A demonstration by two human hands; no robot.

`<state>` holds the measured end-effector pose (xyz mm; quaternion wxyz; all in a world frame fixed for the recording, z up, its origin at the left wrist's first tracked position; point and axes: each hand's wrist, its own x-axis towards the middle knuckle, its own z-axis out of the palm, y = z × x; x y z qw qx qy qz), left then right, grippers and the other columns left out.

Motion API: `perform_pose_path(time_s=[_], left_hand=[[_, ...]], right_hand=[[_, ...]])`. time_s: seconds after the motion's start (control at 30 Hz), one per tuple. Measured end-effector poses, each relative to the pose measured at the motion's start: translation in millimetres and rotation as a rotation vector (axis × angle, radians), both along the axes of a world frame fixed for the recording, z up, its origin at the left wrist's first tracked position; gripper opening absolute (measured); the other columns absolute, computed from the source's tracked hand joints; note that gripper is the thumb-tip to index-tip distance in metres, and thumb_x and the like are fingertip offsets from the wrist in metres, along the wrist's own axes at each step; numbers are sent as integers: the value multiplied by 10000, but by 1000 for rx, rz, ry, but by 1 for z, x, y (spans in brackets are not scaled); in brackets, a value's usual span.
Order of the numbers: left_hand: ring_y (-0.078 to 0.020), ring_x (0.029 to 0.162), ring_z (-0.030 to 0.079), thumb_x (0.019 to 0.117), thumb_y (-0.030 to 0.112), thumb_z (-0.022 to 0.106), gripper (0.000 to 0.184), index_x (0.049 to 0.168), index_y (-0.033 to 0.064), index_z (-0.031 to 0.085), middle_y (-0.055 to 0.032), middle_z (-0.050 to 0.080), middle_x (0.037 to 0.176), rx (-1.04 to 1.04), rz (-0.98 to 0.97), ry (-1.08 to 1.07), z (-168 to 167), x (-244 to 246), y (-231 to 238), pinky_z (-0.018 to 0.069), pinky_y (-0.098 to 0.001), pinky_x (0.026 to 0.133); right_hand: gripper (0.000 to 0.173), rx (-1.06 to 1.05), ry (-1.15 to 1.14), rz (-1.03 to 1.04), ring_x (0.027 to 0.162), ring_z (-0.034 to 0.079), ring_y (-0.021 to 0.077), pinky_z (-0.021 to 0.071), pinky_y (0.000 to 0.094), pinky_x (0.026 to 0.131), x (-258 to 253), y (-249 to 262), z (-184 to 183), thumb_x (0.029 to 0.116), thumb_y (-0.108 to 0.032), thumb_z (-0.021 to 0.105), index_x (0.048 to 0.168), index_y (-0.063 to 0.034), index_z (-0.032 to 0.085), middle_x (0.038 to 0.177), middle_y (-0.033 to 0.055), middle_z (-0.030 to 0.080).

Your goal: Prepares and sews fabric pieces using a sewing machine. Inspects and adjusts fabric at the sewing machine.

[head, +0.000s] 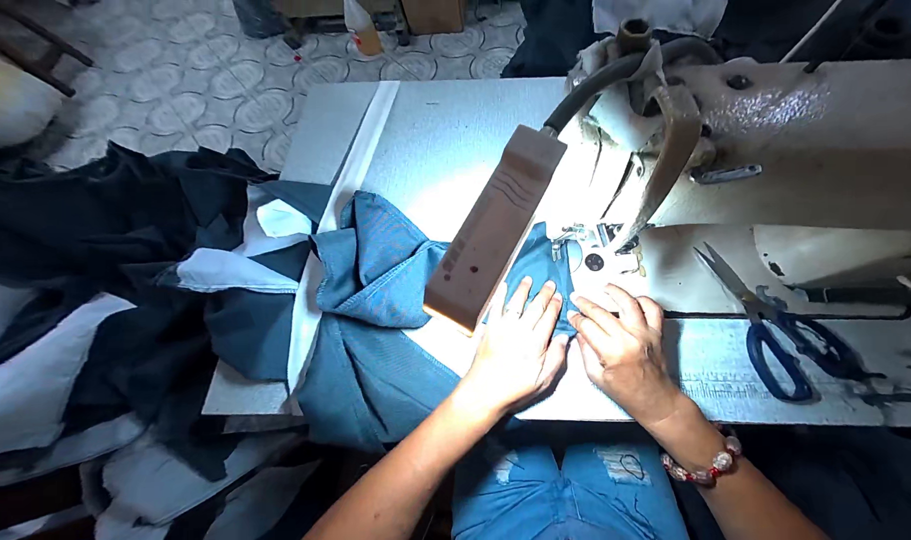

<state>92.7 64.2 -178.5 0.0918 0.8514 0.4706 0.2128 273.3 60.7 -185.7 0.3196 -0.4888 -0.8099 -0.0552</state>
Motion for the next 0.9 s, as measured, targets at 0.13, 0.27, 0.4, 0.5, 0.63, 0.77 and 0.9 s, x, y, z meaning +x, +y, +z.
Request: perform_pose_path(time_s=[0.13,0.27,0.4,0.5,0.63,0.77,0.9], left_hand=[[-377,1421,485,1054,340,334,534,1343,28,658,-127,598,1461,-31,2,-3,2,-2,6,287,-673,1147],[-379,1448,447,1052,291,347,511,1355,5,642,-140,585,1471,-41,-21,-37,0,-6,19,269,-650,1159],[-419,1393,502,1024,205,385,460,1285,-42,672,-179,624,1411,27,-62,-91,0,-8,38,298,-652,1140],[-412,1382,516,1006,173,403,442,1262,-52,684,-182,638,1391,47,-68,-105,2,-7,48,288,-647,1146],[-393,1352,544,965,194,432,410,1092,-33,749,-181,695,1281,274,-108,-102,-3,-3,51,232,-647,1167],[-418,1387,507,1023,357,413,465,1227,87,733,-143,655,1376,154,-49,-82,-10,-4,40,218,-717,1146],[-407,1474,396,1032,497,346,562,1374,184,662,-95,538,1527,-42,-54,17,-9,-15,40,194,-719,1170]], right_hand=[[238,-9,33,-21,1149,667,308,417,502,916,-3,3,-2,894,-107,567,868,-121,803,1109,50,783],[221,-39,40,-22,1153,668,306,422,521,901,-7,13,0,888,-94,580,841,-103,795,1115,60,780],[182,-85,30,-2,1141,677,364,449,587,898,-7,29,3,867,-53,625,886,-89,802,1144,81,771],[206,-103,38,8,1148,673,379,454,588,919,-7,38,2,877,-41,610,915,-81,808,1158,91,767],[228,-117,47,29,1169,666,366,450,578,926,-3,46,0,899,-83,592,951,-95,813,1170,76,766],[262,-178,30,51,1244,634,352,429,607,991,1,40,2,923,-150,562,1008,-90,802,1230,60,747],[248,-234,76,11,1307,581,360,404,591,1050,19,13,16,922,-203,590,1035,-113,792,1251,65,732]])
